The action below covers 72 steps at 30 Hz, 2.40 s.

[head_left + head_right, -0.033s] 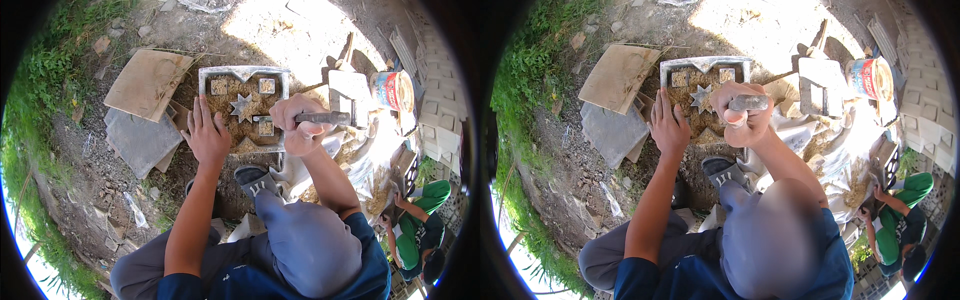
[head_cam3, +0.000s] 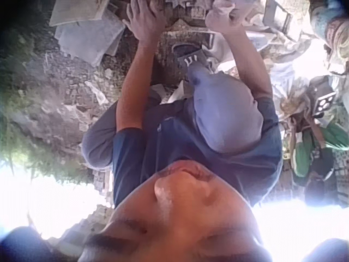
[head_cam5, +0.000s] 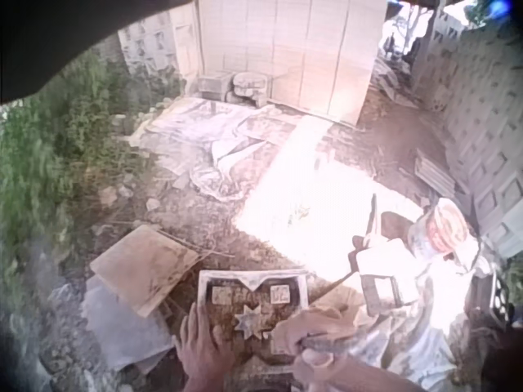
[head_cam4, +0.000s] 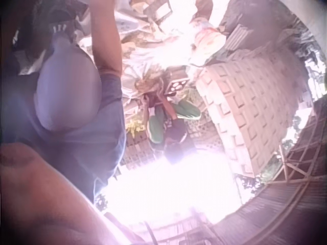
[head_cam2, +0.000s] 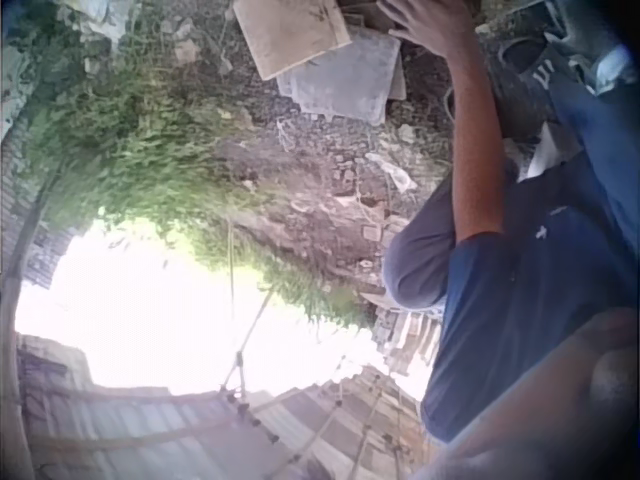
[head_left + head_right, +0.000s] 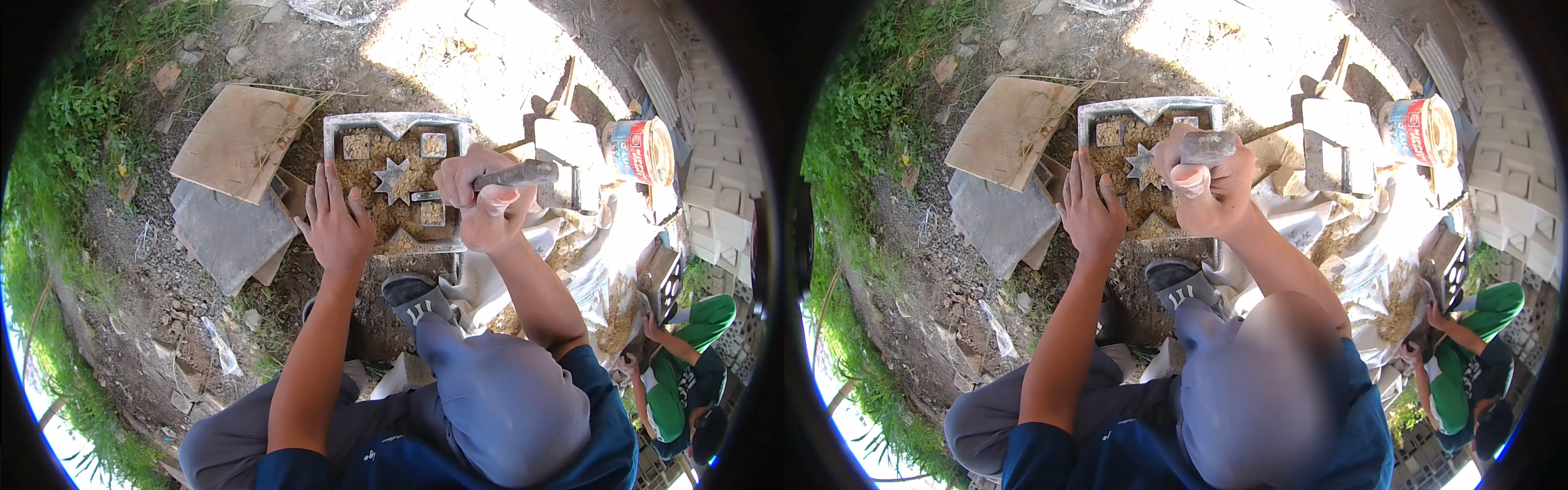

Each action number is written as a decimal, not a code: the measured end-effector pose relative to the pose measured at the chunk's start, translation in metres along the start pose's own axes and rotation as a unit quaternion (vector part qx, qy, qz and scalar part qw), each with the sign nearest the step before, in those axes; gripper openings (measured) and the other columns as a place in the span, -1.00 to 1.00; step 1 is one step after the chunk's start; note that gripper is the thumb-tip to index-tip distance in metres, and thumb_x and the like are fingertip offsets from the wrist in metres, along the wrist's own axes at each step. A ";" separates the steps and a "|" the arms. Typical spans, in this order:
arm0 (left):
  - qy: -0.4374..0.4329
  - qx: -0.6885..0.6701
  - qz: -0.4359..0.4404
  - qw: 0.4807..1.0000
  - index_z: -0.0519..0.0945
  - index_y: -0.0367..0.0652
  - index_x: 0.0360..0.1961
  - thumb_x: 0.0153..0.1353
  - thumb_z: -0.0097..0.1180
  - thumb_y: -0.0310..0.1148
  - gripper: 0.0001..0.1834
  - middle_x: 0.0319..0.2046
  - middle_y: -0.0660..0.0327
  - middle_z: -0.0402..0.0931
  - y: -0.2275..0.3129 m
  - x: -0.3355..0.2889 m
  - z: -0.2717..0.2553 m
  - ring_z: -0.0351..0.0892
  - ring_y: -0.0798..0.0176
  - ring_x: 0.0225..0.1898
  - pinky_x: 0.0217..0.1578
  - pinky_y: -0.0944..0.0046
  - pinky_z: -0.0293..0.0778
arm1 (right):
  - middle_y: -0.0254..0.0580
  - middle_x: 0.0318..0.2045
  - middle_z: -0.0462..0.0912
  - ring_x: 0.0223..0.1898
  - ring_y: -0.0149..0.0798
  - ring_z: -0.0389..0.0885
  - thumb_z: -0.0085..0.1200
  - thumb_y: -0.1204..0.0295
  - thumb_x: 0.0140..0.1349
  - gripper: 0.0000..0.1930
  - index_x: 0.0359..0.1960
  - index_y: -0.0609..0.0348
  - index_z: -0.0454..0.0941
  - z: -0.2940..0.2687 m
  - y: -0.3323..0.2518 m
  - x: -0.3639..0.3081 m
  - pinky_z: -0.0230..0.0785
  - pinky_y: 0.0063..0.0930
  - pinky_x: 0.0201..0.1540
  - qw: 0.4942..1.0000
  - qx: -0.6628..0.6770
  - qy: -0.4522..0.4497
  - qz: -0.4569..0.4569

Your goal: The person fills a star-patterned brick mold with sand, using a trowel to scoop sand from a bag and then tamping it down by hand and with the trowel handle.

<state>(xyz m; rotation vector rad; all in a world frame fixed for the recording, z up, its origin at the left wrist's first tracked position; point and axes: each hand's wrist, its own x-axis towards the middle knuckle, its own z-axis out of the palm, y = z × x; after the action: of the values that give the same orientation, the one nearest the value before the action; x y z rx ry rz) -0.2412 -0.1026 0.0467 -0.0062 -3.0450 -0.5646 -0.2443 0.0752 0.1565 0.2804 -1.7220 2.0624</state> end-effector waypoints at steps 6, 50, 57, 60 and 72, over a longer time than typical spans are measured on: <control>-0.002 -0.013 0.001 1.000 0.11 0.14 0.54 0.47 -0.18 -0.05 -0.35 0.47 0.18 0.19 -0.001 -0.005 -0.003 0.25 -0.18 0.40 0.25 -0.60 0.08 | -0.38 -0.74 0.19 -0.73 -0.42 0.13 -0.06 -0.23 0.36 -0.34 -0.59 0.15 0.25 -0.014 -0.010 0.002 -0.05 -0.48 -0.66 0.993 0.044 -0.113 -0.013; 0.004 0.017 0.000 1.000 0.16 0.07 0.51 0.45 -0.11 -0.13 -0.37 0.40 0.11 0.30 0.003 0.002 -0.010 0.33 -0.21 0.33 0.20 -0.50 0.23 | -0.38 -0.81 0.22 -0.84 -0.34 0.24 0.10 0.29 0.30 -0.54 -0.74 0.09 0.21 0.009 -0.008 -0.011 0.03 -0.49 -0.78 0.972 0.145 -0.171 -0.066; 0.009 0.018 -0.010 1.000 0.13 0.13 0.53 0.46 -0.14 -0.11 -0.36 0.44 0.20 0.25 -0.002 -0.003 -0.010 0.30 -0.18 0.36 0.22 -0.52 0.19 | -0.31 -0.84 0.22 -0.86 -0.35 0.18 -0.10 -0.46 0.19 -0.20 -0.70 0.11 0.20 0.011 -0.016 -0.015 0.04 -0.49 -0.81 0.965 0.160 -0.193 -0.069; -0.011 0.019 -0.018 1.000 0.12 0.15 0.53 0.47 -0.15 -0.08 -0.37 0.45 0.20 0.22 0.000 -0.003 -0.009 0.28 -0.18 0.38 0.23 -0.53 0.18 | -0.33 -0.84 0.20 -0.86 -0.37 0.14 -0.17 -0.49 0.19 -0.19 -0.71 0.09 0.21 0.016 -0.011 -0.015 0.00 -0.50 -0.81 0.980 0.129 -0.145 -0.035; -0.010 0.005 -0.010 1.000 0.14 0.14 0.52 0.47 -0.15 -0.09 -0.37 0.45 0.17 0.23 0.005 0.000 -0.011 0.29 -0.20 0.37 0.23 -0.52 0.19 | -0.35 -0.83 0.19 -0.87 -0.36 0.11 -0.08 -0.44 0.20 -0.21 -0.71 0.08 0.16 0.017 -0.037 -0.007 -0.02 -0.47 -0.80 0.969 0.110 -0.219 -0.044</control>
<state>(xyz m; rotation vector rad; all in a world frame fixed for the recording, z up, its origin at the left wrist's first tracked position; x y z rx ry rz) -0.2402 -0.1023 0.0589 0.0183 -3.0710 -0.5552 -0.2231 0.0622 0.1899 0.9242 -1.6708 2.2457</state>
